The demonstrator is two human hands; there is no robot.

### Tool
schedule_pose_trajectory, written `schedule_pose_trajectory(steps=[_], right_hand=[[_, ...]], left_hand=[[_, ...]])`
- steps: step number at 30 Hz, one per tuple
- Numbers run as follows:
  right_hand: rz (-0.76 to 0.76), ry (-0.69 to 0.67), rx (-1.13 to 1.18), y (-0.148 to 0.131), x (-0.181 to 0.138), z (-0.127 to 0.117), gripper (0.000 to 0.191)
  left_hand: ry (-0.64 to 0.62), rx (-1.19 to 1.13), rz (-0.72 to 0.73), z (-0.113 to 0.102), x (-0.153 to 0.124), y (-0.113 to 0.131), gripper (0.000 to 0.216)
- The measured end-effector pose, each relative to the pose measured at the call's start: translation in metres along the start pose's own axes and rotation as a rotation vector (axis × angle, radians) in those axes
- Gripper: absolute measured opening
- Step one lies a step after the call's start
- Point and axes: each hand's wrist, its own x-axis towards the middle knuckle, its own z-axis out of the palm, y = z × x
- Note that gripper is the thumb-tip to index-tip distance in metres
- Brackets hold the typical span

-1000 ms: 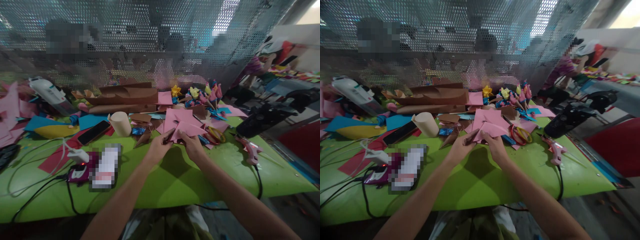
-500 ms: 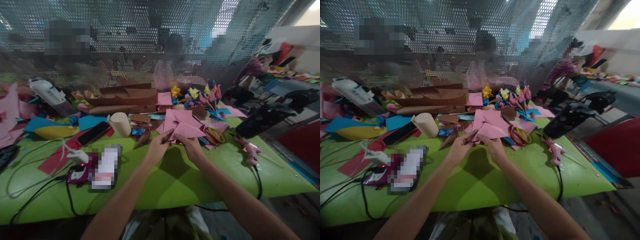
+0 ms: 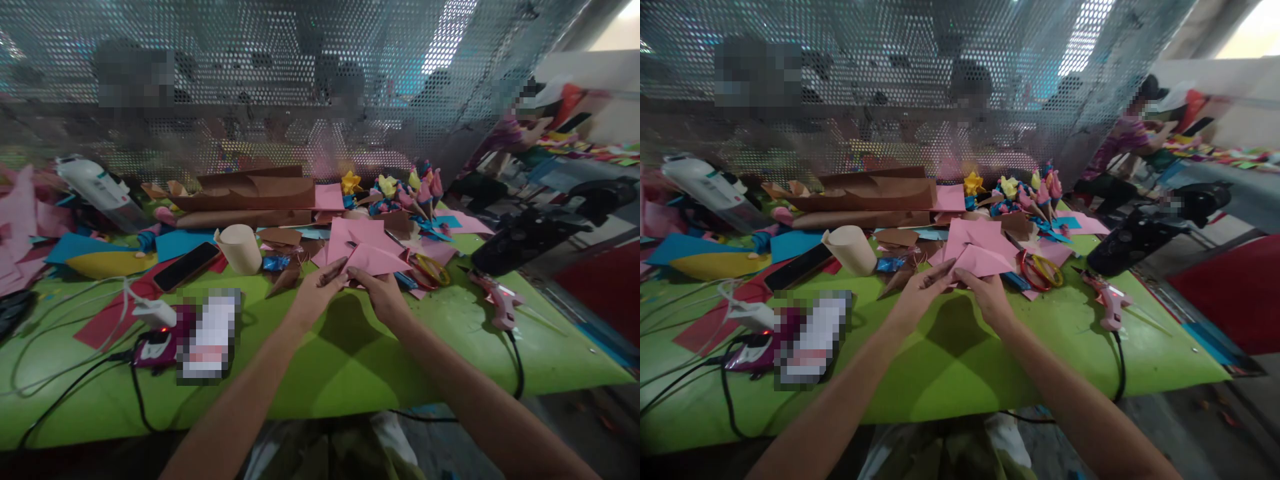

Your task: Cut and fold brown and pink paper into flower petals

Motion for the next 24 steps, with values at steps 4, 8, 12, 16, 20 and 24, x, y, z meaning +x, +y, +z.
schedule_pose_trajectory(steps=[4, 8, 12, 16, 20, 24], right_hand=[[-0.001, -0.013, -0.026, 0.0018, 0.0001, -0.0013, 0.026], [0.009, -0.008, -0.062, 0.0031, -0.0003, -0.0025, 0.025], [0.016, 0.010, -0.071, 0.0030, -0.0009, -0.0022, 0.026], [0.002, 0.032, -0.051, 0.0014, -0.0017, 0.0005, 0.032], [-0.006, 0.041, -0.041, -0.0011, -0.0025, 0.0025, 0.036], [0.009, 0.040, -0.052, -0.0026, -0.0034, 0.0019, 0.035]], left_hand=[[0.047, -0.013, -0.017, -0.0015, 0.0017, -0.0014, 0.036], [0.048, -0.015, -0.012, -0.0025, 0.0042, -0.0051, 0.037], [0.067, -0.017, -0.011, -0.0020, 0.0051, -0.0075, 0.040], [0.085, -0.015, -0.006, -0.0016, 0.0053, -0.0084, 0.040], [0.084, -0.006, 0.003, -0.0019, 0.0044, -0.0066, 0.043], [0.071, -0.006, -0.011, -0.0010, 0.0020, -0.0018, 0.042]])
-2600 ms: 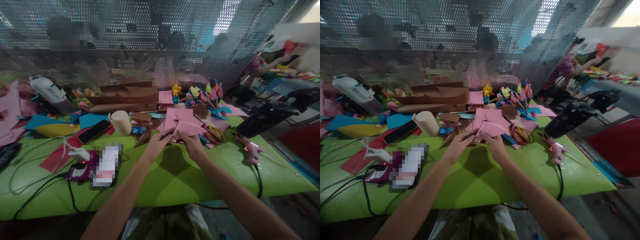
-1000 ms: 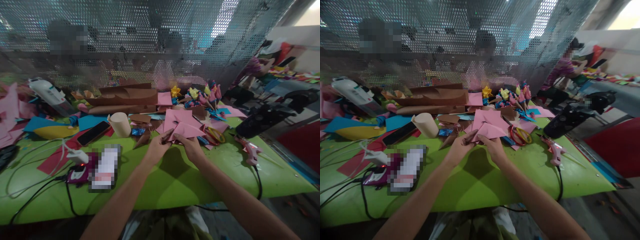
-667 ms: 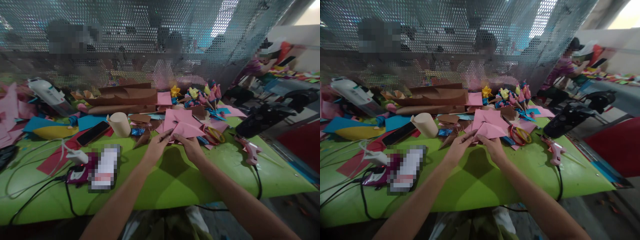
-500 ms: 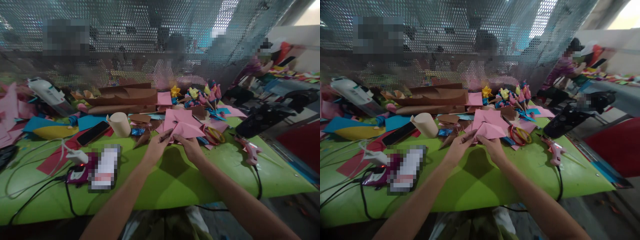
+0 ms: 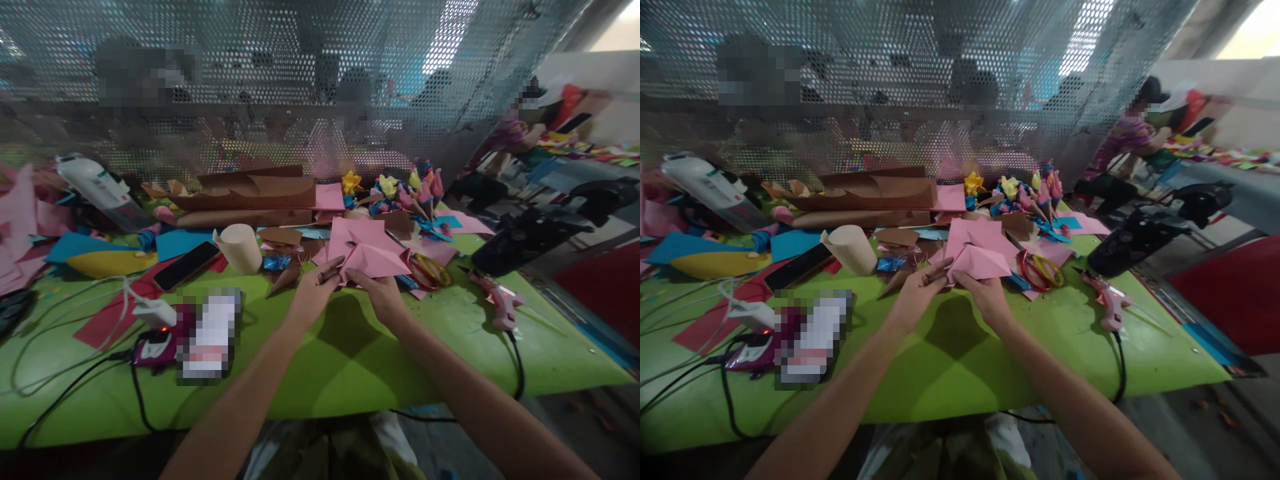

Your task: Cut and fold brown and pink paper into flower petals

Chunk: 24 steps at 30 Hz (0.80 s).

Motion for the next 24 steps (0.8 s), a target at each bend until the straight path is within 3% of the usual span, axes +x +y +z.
schedule_pose_trajectory(steps=[24], right_hand=[[-0.029, -0.003, -0.016, 0.008, 0.003, -0.002, 0.042]], left_hand=[[0.001, 0.073, 0.030, -0.001, 0.000, -0.002, 0.042]])
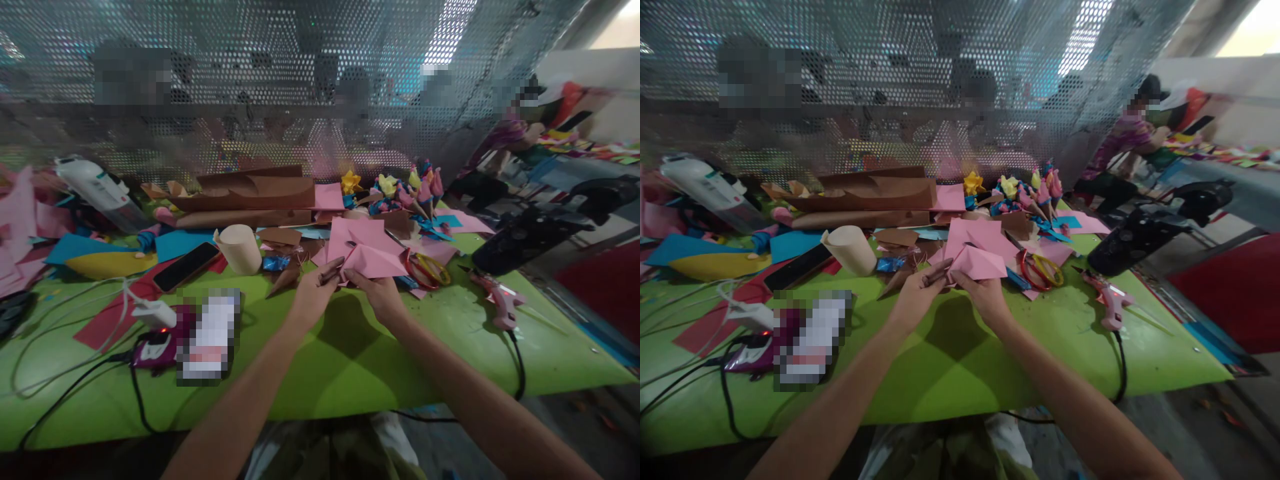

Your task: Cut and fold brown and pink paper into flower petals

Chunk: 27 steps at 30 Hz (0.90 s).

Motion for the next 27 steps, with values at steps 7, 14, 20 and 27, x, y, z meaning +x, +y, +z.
schedule_pose_trajectory(steps=[7, 14, 20, 27], right_hand=[[-0.013, -0.020, -0.013, 0.000, -0.001, 0.001, 0.040], [-0.030, 0.079, -0.088, -0.006, 0.002, -0.010, 0.027], [-0.030, 0.071, -0.027, -0.009, 0.005, -0.011, 0.026], [-0.127, 0.062, -0.052, -0.022, 0.025, -0.036, 0.042]], left_hand=[[0.040, 0.095, 0.035, -0.001, 0.001, -0.003, 0.044], [0.104, 0.232, 0.154, -0.001, 0.000, 0.009, 0.043], [0.121, 0.371, 0.234, -0.004, -0.002, 0.012, 0.046], [0.180, 0.608, 0.324, -0.016, -0.005, 0.021, 0.050]])
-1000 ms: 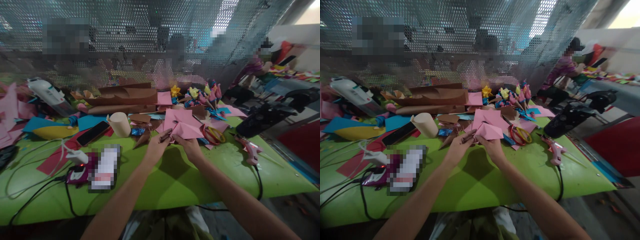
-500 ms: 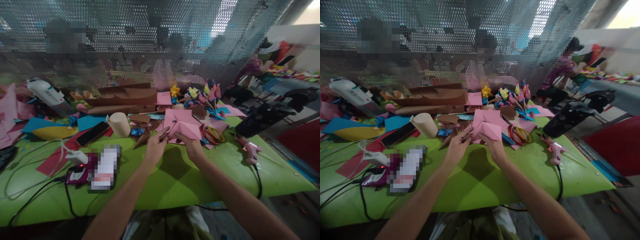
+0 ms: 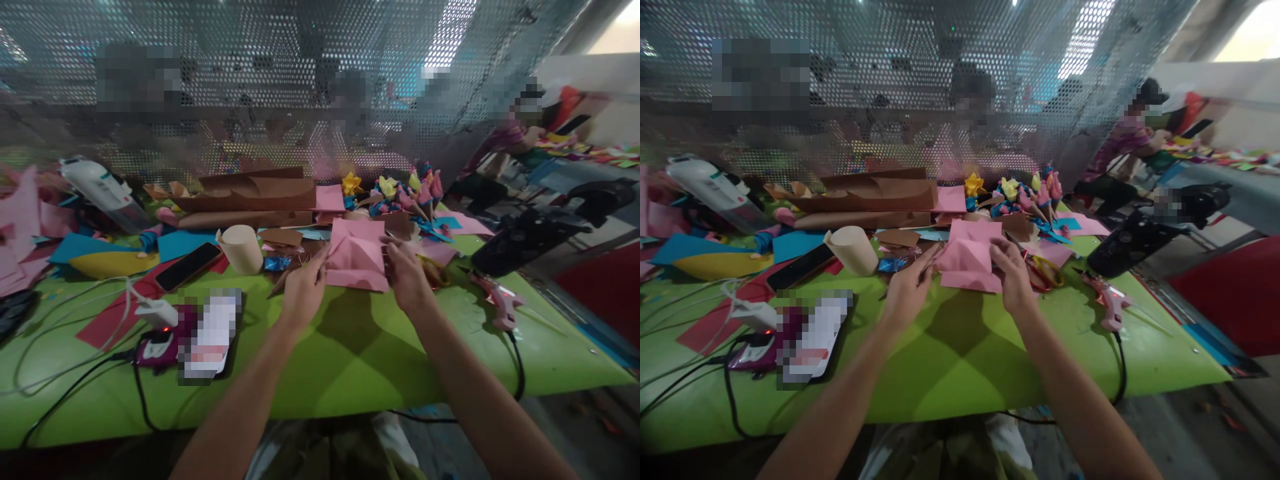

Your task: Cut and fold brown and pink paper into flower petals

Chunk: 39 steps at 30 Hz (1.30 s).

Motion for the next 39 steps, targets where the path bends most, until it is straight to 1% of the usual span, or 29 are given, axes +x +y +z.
schedule_pose_trajectory(steps=[2, 3, 5, 8, 9, 11, 13, 16, 19, 22, 24, 27, 32, 39], right_hand=[[-0.109, 0.052, -0.075, -0.004, 0.005, -0.008, 0.046], [-0.155, 0.038, -0.126, -0.006, 0.006, -0.010, 0.048], [-0.197, -0.062, -0.227, -0.010, 0.005, -0.012, 0.049], [-0.186, -0.261, -0.331, -0.015, 0.001, -0.008, 0.042], [-0.183, -0.302, -0.356, -0.015, 0.001, -0.007, 0.040], [-0.175, -0.342, -0.393, -0.015, 0.000, -0.004, 0.032], [-0.160, -0.342, -0.408, -0.013, 0.001, -0.003, 0.023], [-0.165, -0.322, -0.398, -0.011, 0.000, -0.002, 0.021], [-0.176, -0.308, -0.377, -0.010, -0.001, 0.000, 0.025], [-0.154, -0.309, -0.365, -0.010, -0.002, 0.000, 0.031], [-0.148, -0.294, -0.364, -0.010, -0.001, 0.000, 0.034], [-0.148, -0.273, -0.352, -0.010, 0.001, -0.002, 0.038], [-0.112, -0.275, -0.321, -0.008, 0.001, -0.004, 0.041], [-0.035, -0.292, -0.273, -0.007, 0.001, -0.003, 0.047]], left_hand=[[-0.024, 0.042, 0.031, -0.001, 0.000, -0.002, 0.051], [-0.045, 0.069, 0.052, -0.001, 0.000, -0.003, 0.052], [-0.103, 0.140, 0.100, 0.001, -0.001, -0.005, 0.054], [-0.199, 0.251, 0.173, 0.002, -0.002, -0.007, 0.059], [-0.219, 0.266, 0.191, 0.003, -0.002, -0.007, 0.060], [-0.239, 0.254, 0.214, 0.003, -0.002, -0.007, 0.062], [-0.242, 0.227, 0.216, 0.002, -0.002, -0.007, 0.060], [-0.245, 0.230, 0.185, 0.000, -0.002, -0.003, 0.052], [-0.251, 0.238, 0.138, -0.003, 0.000, 0.003, 0.047], [-0.244, 0.230, 0.094, -0.006, 0.003, 0.005, 0.042], [-0.227, 0.187, 0.067, -0.007, 0.005, 0.002, 0.036], [-0.212, 0.056, 0.021, -0.007, 0.008, -0.007, 0.028], [-0.225, -0.120, -0.034, -0.005, 0.008, -0.015, 0.026], [-0.219, -0.198, -0.074, -0.006, 0.009, -0.013, 0.025]])
